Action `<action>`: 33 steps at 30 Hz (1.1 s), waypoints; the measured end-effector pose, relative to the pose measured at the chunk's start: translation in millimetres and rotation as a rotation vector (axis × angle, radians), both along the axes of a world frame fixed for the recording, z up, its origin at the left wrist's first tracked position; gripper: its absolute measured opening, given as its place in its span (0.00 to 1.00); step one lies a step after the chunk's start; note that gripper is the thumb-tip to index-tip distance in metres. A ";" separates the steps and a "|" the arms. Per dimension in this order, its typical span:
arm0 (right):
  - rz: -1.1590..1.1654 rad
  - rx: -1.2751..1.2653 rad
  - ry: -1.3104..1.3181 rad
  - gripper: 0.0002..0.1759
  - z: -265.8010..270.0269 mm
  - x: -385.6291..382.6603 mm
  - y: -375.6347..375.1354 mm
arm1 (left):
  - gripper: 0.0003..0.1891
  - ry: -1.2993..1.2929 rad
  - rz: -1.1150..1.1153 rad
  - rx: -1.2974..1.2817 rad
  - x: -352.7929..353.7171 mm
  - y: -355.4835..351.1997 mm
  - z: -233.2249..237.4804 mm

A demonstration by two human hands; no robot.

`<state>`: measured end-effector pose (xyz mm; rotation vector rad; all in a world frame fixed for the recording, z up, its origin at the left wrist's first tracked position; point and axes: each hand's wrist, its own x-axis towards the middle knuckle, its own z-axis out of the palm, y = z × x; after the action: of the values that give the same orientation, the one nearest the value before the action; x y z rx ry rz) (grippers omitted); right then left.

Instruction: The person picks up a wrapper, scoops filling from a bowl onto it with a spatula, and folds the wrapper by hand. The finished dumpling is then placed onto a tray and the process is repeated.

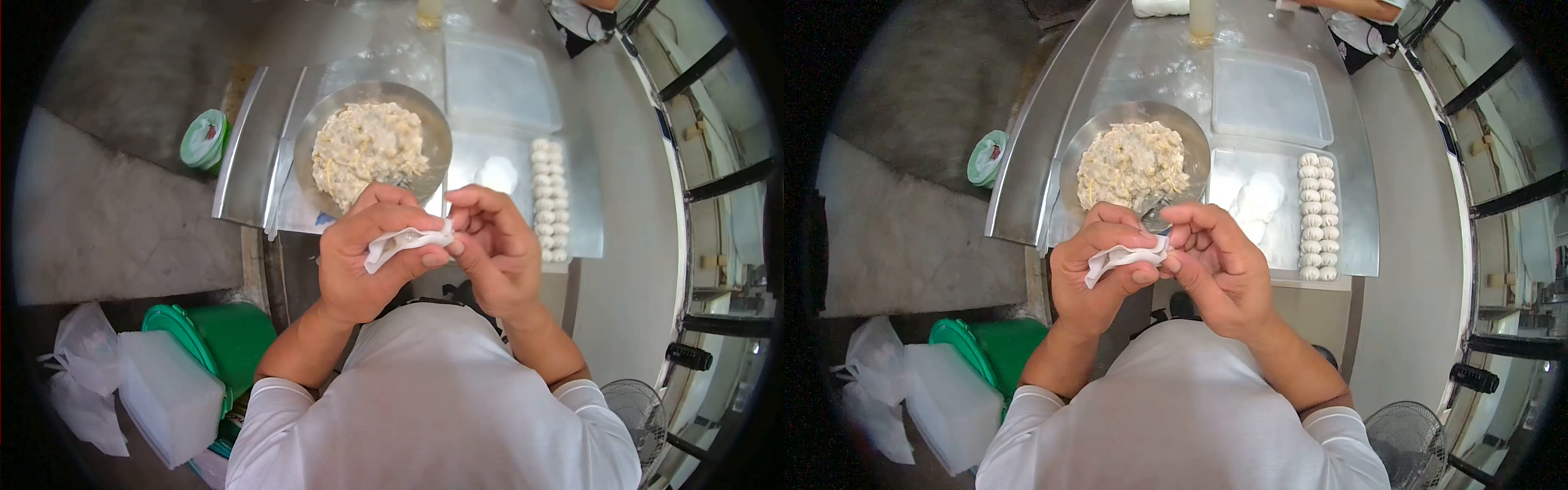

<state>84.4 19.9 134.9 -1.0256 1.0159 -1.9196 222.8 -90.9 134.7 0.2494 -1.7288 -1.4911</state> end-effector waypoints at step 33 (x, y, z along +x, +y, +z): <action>-0.154 -0.020 0.603 0.07 4.1 -84.0 61.3 | 0.12 -0.067 0.043 0.317 -73.2 70.8 12.2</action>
<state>0.4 81.2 139.0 -1.6326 1.4387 -1.7719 149.6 -20.1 146.9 0.5034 -1.5217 -1.7390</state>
